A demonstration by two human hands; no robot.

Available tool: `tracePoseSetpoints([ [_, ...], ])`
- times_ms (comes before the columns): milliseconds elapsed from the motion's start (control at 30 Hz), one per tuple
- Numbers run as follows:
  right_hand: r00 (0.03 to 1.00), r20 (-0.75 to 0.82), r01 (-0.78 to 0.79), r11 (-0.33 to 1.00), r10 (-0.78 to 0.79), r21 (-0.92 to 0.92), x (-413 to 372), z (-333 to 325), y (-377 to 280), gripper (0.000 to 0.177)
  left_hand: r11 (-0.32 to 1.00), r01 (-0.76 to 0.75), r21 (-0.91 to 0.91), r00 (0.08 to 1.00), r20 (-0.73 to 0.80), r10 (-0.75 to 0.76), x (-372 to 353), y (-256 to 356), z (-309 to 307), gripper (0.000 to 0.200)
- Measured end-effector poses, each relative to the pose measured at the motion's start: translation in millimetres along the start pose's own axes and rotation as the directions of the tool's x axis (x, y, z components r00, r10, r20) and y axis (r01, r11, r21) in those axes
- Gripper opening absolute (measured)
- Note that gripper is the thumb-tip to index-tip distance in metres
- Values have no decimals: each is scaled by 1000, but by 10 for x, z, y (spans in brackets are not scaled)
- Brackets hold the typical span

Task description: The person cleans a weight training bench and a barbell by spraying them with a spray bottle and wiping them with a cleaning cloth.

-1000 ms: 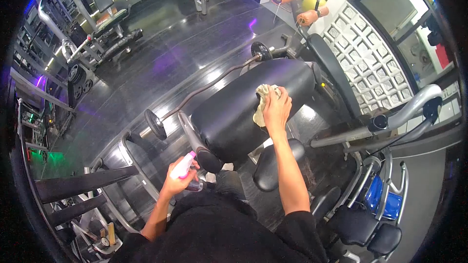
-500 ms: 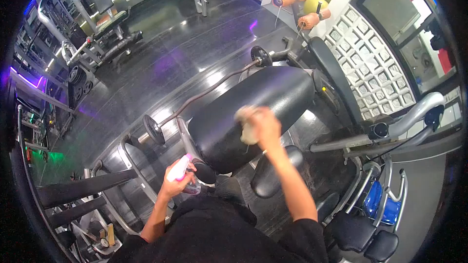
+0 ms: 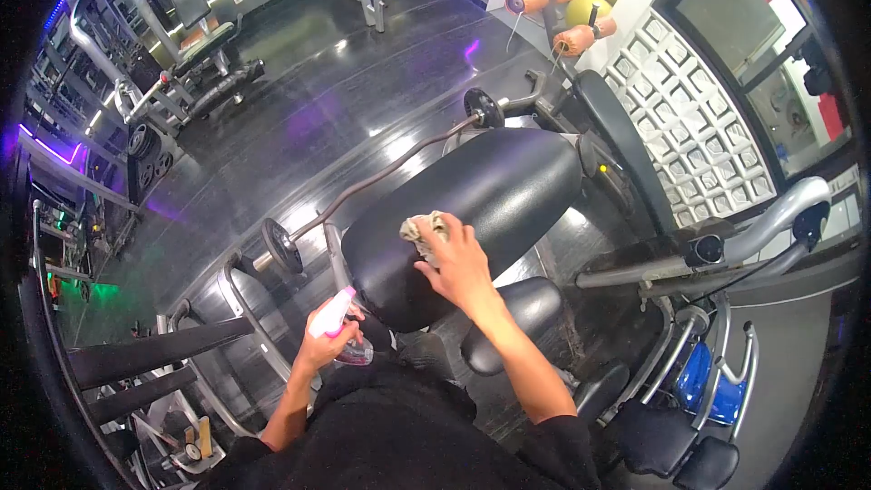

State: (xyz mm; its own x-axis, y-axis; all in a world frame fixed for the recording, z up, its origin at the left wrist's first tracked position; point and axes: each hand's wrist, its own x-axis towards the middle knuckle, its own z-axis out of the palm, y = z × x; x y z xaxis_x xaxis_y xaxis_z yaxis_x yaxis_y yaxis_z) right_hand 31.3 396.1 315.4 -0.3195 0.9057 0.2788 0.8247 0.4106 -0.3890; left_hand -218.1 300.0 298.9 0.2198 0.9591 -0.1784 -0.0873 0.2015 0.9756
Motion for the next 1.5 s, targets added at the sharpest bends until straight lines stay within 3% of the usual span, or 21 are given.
tracePoseSetpoints([
  [67, 1000, -17, -8, 1000, 8, 3, -10, -134, 109, 63, 1000, -12, -20, 1000, 0, 12, 23, 8, -14, 23],
  [133, 979, 112, -198, 917, 169, 347, 35, -259, 196, 69, 999, -18, -41, 1000, 1, 18, 29, 11, -39, 23],
  [167, 955, 82, -289, 837, 284, 464, 56, -352, 167, 63, 997, -52, -55, 999, -4, 52, 25, 26, -59, 23],
  [200, 955, 82, -291, 836, 286, 465, 59, -358, 222, 63, 994, -87, -69, 996, -8, 87, 28, 49, -80, 22],
  [267, 889, 223, -453, 698, 400, 554, 36, -320, 368, 53, 992, -49, -117, 999, -1, 49, 40, 136, -131, 21],
  [300, 950, 38, -307, 896, 311, 322, 0, -261, 391, 43, 994, -54, -92, 998, 22, 56, 71, 170, -170, 21],
  [333, 960, -26, -282, 957, 280, -69, -26, -272, 297, 35, 996, -58, -66, 997, 46, 61, 105, 196, -214, 20],
  [367, 952, -51, -306, 950, 303, -54, -60, -185, 298, 38, 996, -57, -64, 997, 54, 60, 151, 203, -260, 20],
  [433, 951, -80, -304, 952, 300, -44, -100, -37, 255, 45, 988, -44, 149, 994, 110, 28, 278, 215, -338, 21],
  [533, 953, -135, -286, 953, 272, -95, -124, 132, -29, 56, 941, -108, 322, 980, 192, 47, 524, 415, -372, 23],
  [633, 907, -186, -406, 903, 378, -141, -89, 231, -109, 58, 945, -91, 315, 965, 262, 6, 774, 385, -458, 23],
  [733, 832, -355, -485, 870, 427, -90, -14, 395, 114, 53, 939, -90, 333, 946, 323, -24, 966, 434, -486, 20],
  [833, 767, -385, -562, 827, 514, -16, -7, 399, 141, 49, 884, -270, 381, 871, 488, 56, 1175, 416, -502, 22],
  [933, 793, -375, -523, 852, 480, -16, -109, 375, -18, 47, 824, -361, 436, 798, 602, 31, 1353, 422, -536, 23],
  [1067, 728, -430, -578, 815, 534, 34, -296, 495, -209, 49, 827, -372, 422, 733, 680, -17, 1566, 319, -537, 21],
  [1200, 612, -489, -648, 749, 622, 142, -417, 627, -359, 48, 826, -365, 429, 699, 712, -61, 1724, 237, -499, 20],
  [1300, 502, -508, -677, 684, 700, 273, -473, 684, -516, 44, 794, -465, 393, 666, 746, 21, 1813, 196, -481, 16],
  [1400, 491, -520, -680, 681, 699, 271, -594, 822, -702, 46, 819, -394, 417, 674, 737, -52, 1873, 123, -510, 16],
  [1433, 530, -505, -669, 702, 681, 245, -644, 863, -765, 47, 844, -362, 397, 685, 727, -48, 1885, 101, -528, 17],
  [1467, 634, -534, -578, 801, 560, 153, -584, 808, -854, 51, 867, -328, 376, 697, 716, -46, 1896, 96, -544, 19],
  [1500, 747, -402, -551, 831, 529, 69, -534, 713, -961, 52, 868, -328, 374, 694, 718, -47, 1899, 112, -572, 19],
])
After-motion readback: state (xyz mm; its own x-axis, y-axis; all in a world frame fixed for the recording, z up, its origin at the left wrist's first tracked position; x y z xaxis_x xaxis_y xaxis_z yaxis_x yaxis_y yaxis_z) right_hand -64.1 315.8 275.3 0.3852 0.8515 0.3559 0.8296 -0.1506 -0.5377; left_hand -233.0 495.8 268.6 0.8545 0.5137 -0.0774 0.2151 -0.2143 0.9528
